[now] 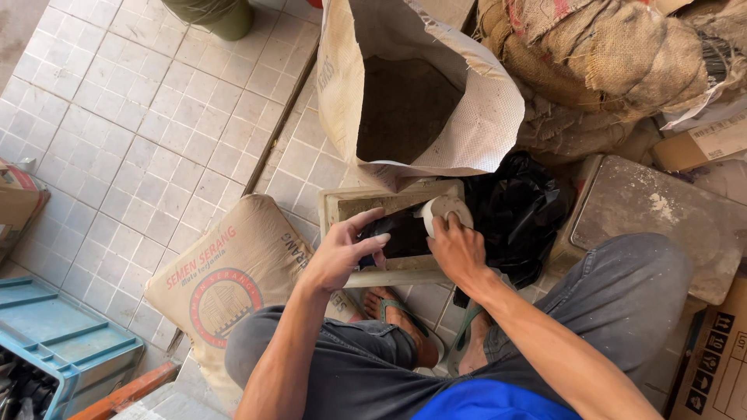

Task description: The person scoops grey powder from a large paper bag into a small black plastic bag and then ties the bag shut.

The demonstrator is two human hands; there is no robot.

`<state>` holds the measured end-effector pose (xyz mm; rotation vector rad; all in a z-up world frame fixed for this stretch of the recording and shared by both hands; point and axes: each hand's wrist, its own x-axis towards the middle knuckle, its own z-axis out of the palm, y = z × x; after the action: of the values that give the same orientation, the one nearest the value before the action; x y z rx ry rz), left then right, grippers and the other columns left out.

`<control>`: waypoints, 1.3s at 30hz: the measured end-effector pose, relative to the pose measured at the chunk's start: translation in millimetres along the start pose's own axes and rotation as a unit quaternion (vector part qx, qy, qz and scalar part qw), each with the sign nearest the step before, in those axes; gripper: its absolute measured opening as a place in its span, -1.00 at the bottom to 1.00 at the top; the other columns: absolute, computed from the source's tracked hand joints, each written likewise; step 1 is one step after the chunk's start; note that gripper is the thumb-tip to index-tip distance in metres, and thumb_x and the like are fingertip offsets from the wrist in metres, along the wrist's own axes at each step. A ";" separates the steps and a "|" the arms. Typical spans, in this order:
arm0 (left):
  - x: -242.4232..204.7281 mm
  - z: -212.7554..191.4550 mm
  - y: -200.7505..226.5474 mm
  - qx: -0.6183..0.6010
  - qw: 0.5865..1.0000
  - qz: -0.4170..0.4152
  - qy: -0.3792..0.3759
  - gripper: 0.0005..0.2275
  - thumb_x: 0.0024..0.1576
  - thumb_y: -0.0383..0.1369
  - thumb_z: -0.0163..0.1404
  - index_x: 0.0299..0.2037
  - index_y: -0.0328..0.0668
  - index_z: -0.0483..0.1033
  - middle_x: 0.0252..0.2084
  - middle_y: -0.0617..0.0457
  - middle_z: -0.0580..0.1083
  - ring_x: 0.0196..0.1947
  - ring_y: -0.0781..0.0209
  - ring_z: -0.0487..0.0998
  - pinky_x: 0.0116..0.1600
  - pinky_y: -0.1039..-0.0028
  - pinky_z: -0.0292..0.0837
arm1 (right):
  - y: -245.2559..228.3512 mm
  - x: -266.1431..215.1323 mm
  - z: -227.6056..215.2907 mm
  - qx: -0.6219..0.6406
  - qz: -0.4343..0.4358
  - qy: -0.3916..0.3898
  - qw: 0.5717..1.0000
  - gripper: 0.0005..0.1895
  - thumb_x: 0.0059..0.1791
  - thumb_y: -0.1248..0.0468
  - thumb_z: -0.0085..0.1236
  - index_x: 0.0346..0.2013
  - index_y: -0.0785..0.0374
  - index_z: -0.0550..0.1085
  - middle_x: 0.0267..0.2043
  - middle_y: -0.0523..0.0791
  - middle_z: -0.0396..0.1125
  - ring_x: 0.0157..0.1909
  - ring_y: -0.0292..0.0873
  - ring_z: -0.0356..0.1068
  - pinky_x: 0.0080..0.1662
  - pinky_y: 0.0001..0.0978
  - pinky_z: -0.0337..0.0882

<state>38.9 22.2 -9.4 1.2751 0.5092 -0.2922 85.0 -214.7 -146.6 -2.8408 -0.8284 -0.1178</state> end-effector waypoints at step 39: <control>116.5 -6.1 -67.3 0.075 0.983 -0.112 0.121 -0.32 0.11 -0.40 0.12 0.47 -0.47 0.19 -0.12 -0.47 0.46 -0.72 -0.01 0.60 -0.61 0.22 0.56 | 55.1 303.9 -43.2 -0.215 -0.122 0.200 0.948 -0.88 -0.09 0.27 0.21 -0.34 0.02 0.42 -0.50 -0.24 0.32 -0.52 -0.21 0.51 -0.48 -0.35 0.50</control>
<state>104.9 17.5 -126.7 1.4111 0.8553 -0.3708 369.5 -109.1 -74.2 -2.9032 -1.1647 -0.9854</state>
